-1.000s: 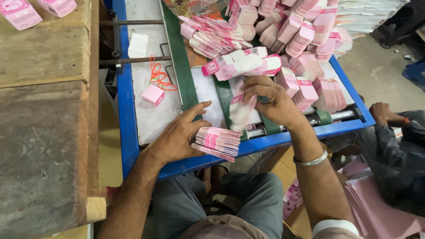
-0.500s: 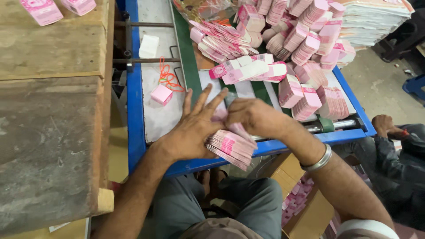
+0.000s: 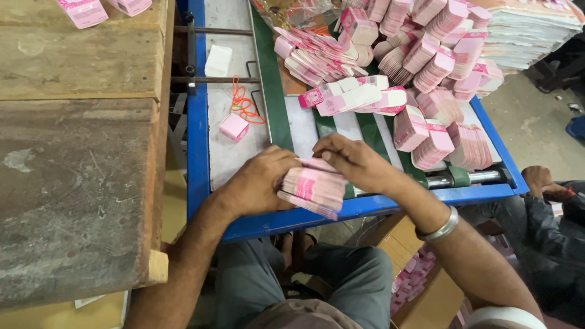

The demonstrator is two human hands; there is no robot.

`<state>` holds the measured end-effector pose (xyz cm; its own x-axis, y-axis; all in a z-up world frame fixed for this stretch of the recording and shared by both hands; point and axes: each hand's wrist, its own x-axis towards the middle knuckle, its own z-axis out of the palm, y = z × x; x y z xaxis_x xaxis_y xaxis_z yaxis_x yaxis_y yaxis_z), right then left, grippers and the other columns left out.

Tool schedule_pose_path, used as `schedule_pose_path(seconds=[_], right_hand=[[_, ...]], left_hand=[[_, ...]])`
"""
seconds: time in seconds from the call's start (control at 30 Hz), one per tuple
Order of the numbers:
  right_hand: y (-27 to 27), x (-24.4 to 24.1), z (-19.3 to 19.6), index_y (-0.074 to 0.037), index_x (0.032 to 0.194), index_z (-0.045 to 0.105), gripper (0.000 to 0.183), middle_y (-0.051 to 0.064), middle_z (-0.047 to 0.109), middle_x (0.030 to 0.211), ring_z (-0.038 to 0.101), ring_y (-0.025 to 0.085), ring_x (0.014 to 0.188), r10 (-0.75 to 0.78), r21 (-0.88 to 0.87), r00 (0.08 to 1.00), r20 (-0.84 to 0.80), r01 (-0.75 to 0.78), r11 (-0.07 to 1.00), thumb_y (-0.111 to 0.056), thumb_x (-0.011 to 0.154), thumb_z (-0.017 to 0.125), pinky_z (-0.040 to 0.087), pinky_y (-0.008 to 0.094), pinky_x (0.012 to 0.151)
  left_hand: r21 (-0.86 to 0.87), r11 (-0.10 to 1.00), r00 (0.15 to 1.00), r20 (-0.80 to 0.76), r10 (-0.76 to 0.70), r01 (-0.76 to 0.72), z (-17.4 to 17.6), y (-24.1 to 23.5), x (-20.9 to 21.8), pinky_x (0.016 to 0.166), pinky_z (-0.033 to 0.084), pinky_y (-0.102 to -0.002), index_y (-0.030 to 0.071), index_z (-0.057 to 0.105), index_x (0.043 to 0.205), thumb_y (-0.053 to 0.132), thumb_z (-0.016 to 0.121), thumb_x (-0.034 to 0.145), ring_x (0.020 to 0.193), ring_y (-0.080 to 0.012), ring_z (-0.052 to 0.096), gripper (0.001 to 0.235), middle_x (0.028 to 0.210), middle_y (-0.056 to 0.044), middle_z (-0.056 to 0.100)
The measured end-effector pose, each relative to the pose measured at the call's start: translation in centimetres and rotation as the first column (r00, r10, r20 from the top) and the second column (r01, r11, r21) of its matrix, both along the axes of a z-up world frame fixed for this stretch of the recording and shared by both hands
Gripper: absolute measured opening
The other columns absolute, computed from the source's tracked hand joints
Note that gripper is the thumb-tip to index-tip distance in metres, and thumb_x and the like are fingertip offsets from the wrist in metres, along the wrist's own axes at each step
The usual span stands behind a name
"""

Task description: The person gathers pink and white paper sheets from a conveyor belt, aligns them into stacks, and secures each bundle with a rubber band. The person then places the finished bundles into a cardboard box.

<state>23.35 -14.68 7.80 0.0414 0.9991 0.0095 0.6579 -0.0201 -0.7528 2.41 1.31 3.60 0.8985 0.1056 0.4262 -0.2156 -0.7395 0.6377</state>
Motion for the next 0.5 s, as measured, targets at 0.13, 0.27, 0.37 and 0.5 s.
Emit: schedule_pose_path(seconds=[0.13,0.27,0.37,0.5], right_hand=[[-0.1,-0.1,3.0,0.006,0.143,0.045,0.091,0.029,0.062,0.129,0.063,0.039,0.119,0.105,0.065,0.944,0.312,-0.132,0.989,-0.048,0.079,0.081,0.049,0.045,0.099],[0.7,-1.2,5.7,0.008,0.147,0.042,0.105,0.032,0.059,0.129,0.059,0.045,0.117,0.159,-0.015,0.880,0.447,-0.170,0.985,-0.053,0.073,0.085,0.047,0.047,0.097],[1.6,-0.9,5.9,0.011,0.146,0.040,0.101,0.032,0.058,0.128,0.059,0.045,0.117,0.203,-0.013,0.863,0.463,-0.222,0.975,-0.048,0.076,0.084,0.047,0.048,0.098],[3.6,-1.7,2.6,0.002,0.143,0.047,0.081,0.024,0.062,0.120,0.062,0.041,0.112,0.137,-0.142,0.875,0.465,-0.079,0.987,-0.038,0.079,0.076,0.050,0.047,0.096]], left_hand=[[0.030,0.995,0.995,0.035,0.097,-0.098,1.5,0.8,0.7,0.091,0.051,-0.043,0.003,0.065,0.108,0.017,0.092,0.052,0.104,-0.0352,0.061,0.064,0.109,-0.013,0.066],[0.091,0.980,0.982,0.092,0.167,-0.175,2.8,0.5,0.7,0.093,0.051,-0.044,0.003,0.065,0.112,0.019,0.093,0.053,0.107,-0.0364,0.061,0.067,0.111,-0.014,0.066],[0.062,0.969,0.971,0.023,0.236,-0.237,2.5,0.4,0.5,0.093,0.050,-0.044,0.004,0.066,0.112,0.021,0.093,0.056,0.107,-0.0358,0.061,0.065,0.109,-0.013,0.067],[-0.027,0.954,0.952,-0.076,0.297,-0.300,-0.5,0.6,1.1,0.095,0.049,-0.045,0.005,0.064,0.116,0.024,0.095,0.059,0.110,-0.0363,0.061,0.068,0.111,-0.015,0.065]])
